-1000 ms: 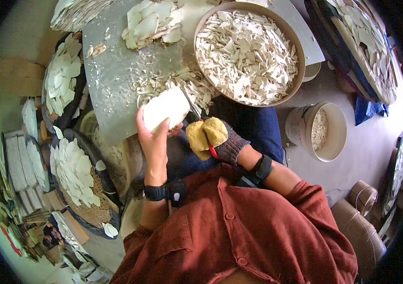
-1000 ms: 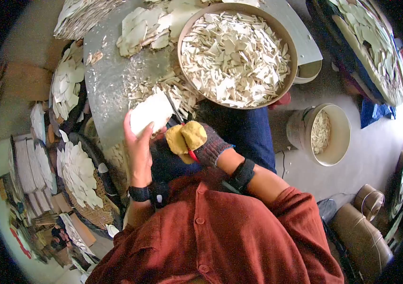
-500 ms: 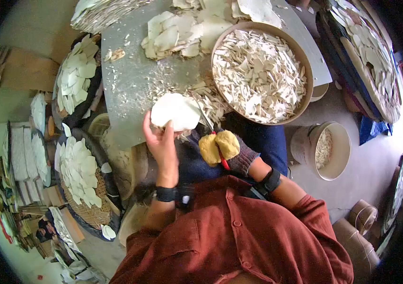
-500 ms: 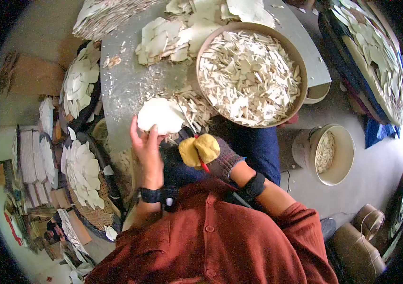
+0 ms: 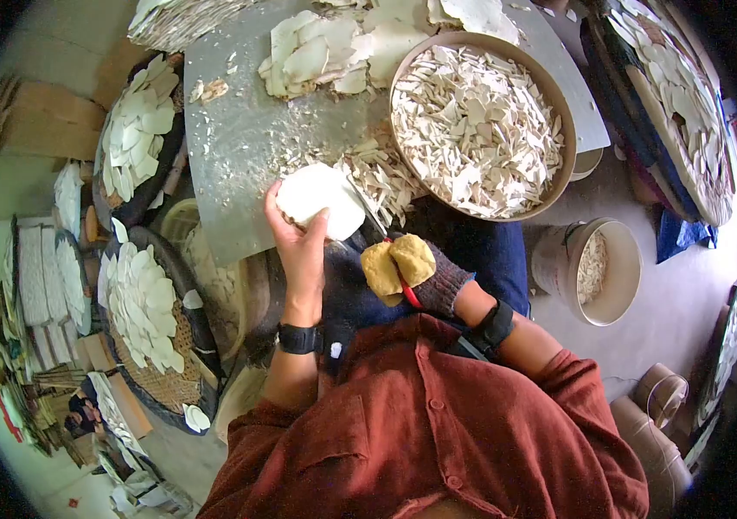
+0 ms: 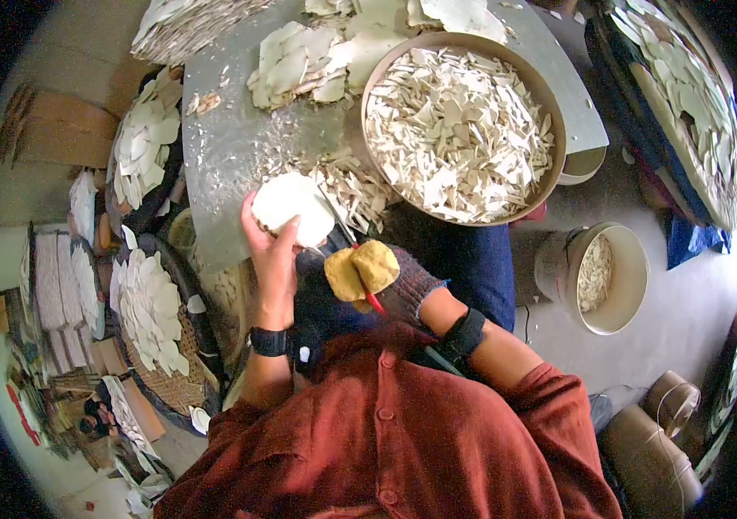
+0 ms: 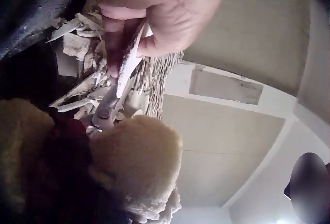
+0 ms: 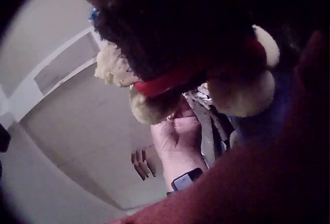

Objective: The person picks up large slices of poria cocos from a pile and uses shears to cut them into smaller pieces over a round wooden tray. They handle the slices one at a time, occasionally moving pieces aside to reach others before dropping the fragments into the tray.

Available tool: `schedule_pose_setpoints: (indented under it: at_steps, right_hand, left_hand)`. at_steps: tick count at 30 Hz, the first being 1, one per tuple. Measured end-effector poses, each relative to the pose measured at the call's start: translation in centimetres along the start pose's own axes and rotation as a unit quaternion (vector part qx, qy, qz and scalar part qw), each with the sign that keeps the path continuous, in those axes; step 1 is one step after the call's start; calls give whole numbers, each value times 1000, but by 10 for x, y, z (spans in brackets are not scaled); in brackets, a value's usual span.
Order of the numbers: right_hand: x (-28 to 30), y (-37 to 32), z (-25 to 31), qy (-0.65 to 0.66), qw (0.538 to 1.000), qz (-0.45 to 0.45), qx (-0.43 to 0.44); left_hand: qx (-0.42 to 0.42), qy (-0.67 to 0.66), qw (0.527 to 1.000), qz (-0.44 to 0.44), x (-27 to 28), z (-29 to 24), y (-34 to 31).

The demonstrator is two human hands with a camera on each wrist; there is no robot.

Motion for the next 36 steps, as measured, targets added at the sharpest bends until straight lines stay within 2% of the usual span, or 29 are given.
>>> schedule_pose_setpoints:
  at_steps: [2,3,6,9,12,14,16,17,19,21,23,25,27,30,33,36]
  right_hand:
    - [-2,-4,6,20,998,-20,-51]
    - [-1,-6,10,-9,999,-30,-42]
    - [-1,-4,-2,63,997,-24,-40]
    - [-7,-3,5,257,965,4,-45]
    - [-3,-5,-1,179,982,7,-53]
    - [7,-5,-8,31,999,-9,-14]
    - [13,-9,-10,-165,986,-30,-3]
    - [15,-12,-14,-135,989,-40,-35]
    - [16,-10,-13,-229,972,-35,40]
    - [15,-8,-10,-162,984,-47,62]
    - [11,-6,-8,69,995,-74,27]
    - [18,-2,-1,-166,978,-77,98]
    - [19,-3,-2,-125,986,-67,93]
    - [24,-4,-10,-198,976,-68,66]
    - [30,-6,-29,-237,966,-81,68]
    - [31,-10,-35,-261,962,-68,38]
  left_hand:
    - [-5,8,1000,5,0,1,-2]
    - [-10,12,1000,7,-1,0,-2]
    - [-11,1,1000,11,-2,-1,-1]
    - [7,15,997,72,-5,0,0]
    - [41,-14,997,58,-7,4,-5]
    - [82,-38,995,40,-10,6,-6]
    - [96,-41,994,38,-7,10,-11]
    - [84,-33,995,47,-4,12,-9]
    - [81,-30,995,56,-6,10,-8]
    - [100,-40,993,56,-10,5,-9]
    - [111,-49,988,94,-18,2,-9]
    - [124,-58,984,115,-23,0,-11]
    - [140,-67,980,124,-28,1,-13]
    - [214,-76,973,48,-16,9,-18]
    - [74,-106,990,-51,-3,14,-17]
    - [107,-107,987,-51,-13,13,-24]
Point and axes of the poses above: each hand's wrist, its own y-axis towards the middle knuckle, its own x-axis out of the back of the hand, z = x × y, the point moved 7 cm from there along y, towards the middle knuckle, and after that the axes turned 15 degrees about -y, right-handed, at the moved point
